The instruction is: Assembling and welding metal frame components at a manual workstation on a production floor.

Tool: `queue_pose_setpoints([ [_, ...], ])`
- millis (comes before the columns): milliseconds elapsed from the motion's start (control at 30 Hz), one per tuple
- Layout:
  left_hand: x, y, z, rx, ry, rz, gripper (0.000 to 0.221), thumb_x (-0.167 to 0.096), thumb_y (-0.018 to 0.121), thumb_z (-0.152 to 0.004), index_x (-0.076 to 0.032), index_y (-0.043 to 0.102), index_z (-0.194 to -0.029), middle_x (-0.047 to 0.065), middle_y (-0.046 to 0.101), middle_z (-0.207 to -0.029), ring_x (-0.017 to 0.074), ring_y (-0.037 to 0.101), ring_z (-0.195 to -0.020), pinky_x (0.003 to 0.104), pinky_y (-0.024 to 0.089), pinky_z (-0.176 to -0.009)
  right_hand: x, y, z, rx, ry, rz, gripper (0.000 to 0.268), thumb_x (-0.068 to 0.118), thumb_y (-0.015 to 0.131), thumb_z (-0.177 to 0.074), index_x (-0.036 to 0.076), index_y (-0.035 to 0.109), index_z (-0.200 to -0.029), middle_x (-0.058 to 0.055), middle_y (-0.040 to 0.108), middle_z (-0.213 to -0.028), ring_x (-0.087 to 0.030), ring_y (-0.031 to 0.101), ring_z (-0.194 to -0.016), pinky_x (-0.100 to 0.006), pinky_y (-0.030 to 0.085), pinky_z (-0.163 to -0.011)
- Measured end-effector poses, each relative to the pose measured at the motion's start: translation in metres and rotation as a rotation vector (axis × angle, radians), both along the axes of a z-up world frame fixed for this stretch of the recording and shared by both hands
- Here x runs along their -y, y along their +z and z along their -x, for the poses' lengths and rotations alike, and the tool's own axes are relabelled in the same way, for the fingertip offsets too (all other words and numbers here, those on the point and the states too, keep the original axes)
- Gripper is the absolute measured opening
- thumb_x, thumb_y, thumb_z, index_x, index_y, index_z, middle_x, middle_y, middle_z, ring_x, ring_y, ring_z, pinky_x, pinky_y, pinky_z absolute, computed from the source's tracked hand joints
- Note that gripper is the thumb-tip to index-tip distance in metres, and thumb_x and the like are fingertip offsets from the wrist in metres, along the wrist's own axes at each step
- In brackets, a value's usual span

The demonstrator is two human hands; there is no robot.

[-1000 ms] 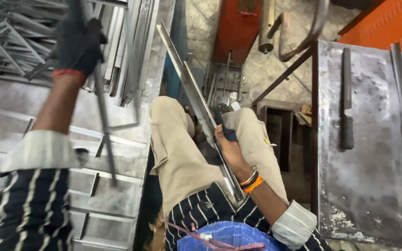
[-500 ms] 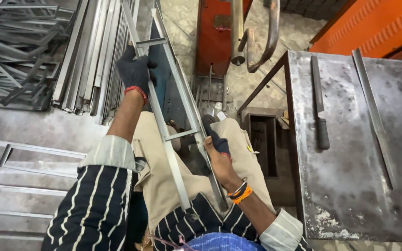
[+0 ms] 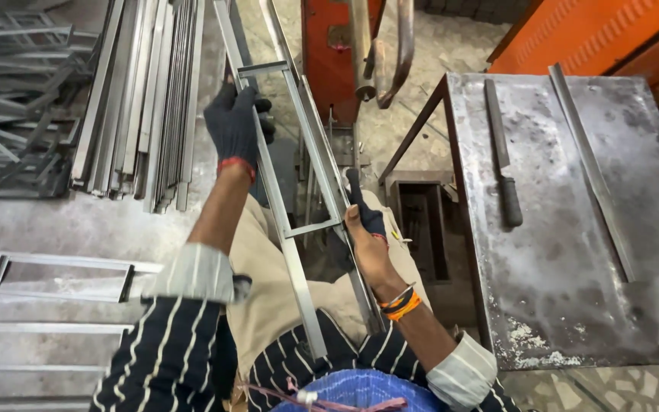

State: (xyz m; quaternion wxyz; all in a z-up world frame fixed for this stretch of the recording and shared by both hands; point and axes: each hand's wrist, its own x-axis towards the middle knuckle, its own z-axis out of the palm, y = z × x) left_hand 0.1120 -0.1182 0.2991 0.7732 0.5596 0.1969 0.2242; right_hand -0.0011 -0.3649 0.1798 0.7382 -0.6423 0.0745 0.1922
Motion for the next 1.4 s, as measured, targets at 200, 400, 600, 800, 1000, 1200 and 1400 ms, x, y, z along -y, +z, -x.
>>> queue_pose_setpoints([
  [200, 0.042, -0.009, 0.057, 0.112, -0.125, 0.003, 0.040, -0.021, 0.063, -0.111, 0.015, 0.067, -0.128, 0.011, 0.077, -0.094, 0.0121, 0.062, -0.059, 0.029, 0.050, -0.052, 0.004, 0.063, 0.005, 0.152, -0.096, -0.162, 0.039, 0.050, 0.057, -0.095, 0.015, 0.069, -0.110, 0.010, 0.055, -0.081, -0.001, 0.046, -0.066, -0.022, 0.039, -0.052],
  [400, 0.089, 0.023, 0.099, 0.174, -0.247, 0.057, 0.060, -0.009, 0.063, -0.096, -0.011, 0.049, -0.155, 0.007, 0.075, -0.094, 0.0084, 0.058, -0.056, 0.027, 0.050, -0.048, 0.034, 0.053, 0.023, 0.097, -0.100, -0.199, 0.040, 0.051, 0.057, -0.103, 0.012, 0.064, -0.099, 0.008, 0.052, -0.078, -0.002, 0.045, -0.065, -0.022, 0.038, -0.053],
  [600, 0.113, 0.028, 0.116, 0.108, -0.351, 0.160, 0.065, -0.007, 0.059, -0.093, -0.016, 0.043, -0.156, 0.011, 0.077, -0.090, 0.0116, 0.056, -0.042, 0.027, 0.044, -0.036, 0.055, 0.063, 0.065, 0.009, -0.175, 0.101, 0.052, 0.054, 0.045, -0.103, 0.012, 0.072, -0.092, 0.011, 0.050, -0.073, 0.003, 0.045, -0.064, -0.019, 0.041, -0.055],
  [800, 0.117, 0.031, 0.091, 0.123, -0.370, -0.004, 0.061, -0.002, 0.060, -0.094, -0.007, 0.047, -0.153, 0.015, 0.071, -0.084, 0.0138, 0.061, -0.046, 0.029, 0.048, -0.037, 0.054, 0.060, 0.044, 0.152, -0.275, -0.276, 0.033, 0.044, 0.060, -0.104, 0.013, 0.066, -0.095, 0.011, 0.049, -0.073, -0.001, 0.044, -0.059, -0.022, 0.033, -0.049],
  [1000, 0.110, 0.041, 0.056, 0.109, -0.379, -0.019, 0.069, 0.000, 0.066, -0.086, -0.005, 0.046, -0.151, 0.012, 0.075, -0.089, 0.0140, 0.061, -0.045, 0.029, 0.049, -0.039, 0.038, 0.089, 0.014, 0.168, -0.273, -0.185, 0.037, 0.047, 0.058, -0.103, 0.013, 0.062, -0.089, 0.009, 0.048, -0.066, -0.002, 0.044, -0.053, -0.023, 0.034, -0.045],
  [1200, 0.109, 0.033, 0.044, 0.046, -0.391, -0.064, 0.072, 0.002, 0.070, -0.084, -0.004, 0.046, -0.152, 0.017, 0.071, -0.091, 0.0152, 0.058, -0.044, 0.030, 0.046, -0.037, 0.027, 0.115, 0.017, 0.232, -0.240, -0.126, 0.058, 0.051, 0.053, -0.100, 0.023, 0.052, -0.151, 0.012, 0.049, -0.079, 0.003, 0.039, -0.061, -0.020, 0.034, -0.048],
  [1400, 0.107, 0.018, 0.048, 0.115, -0.398, 0.054, 0.073, 0.004, 0.066, -0.089, -0.007, 0.041, -0.157, 0.016, 0.074, -0.092, 0.0133, 0.059, -0.048, 0.029, 0.047, -0.040, 0.041, 0.059, 0.021, 0.200, -0.202, 0.062, 0.066, 0.054, 0.048, -0.105, 0.004, 0.054, -0.147, 0.016, 0.067, -0.116, 0.011, 0.059, -0.101, -0.011, 0.049, -0.086],
])
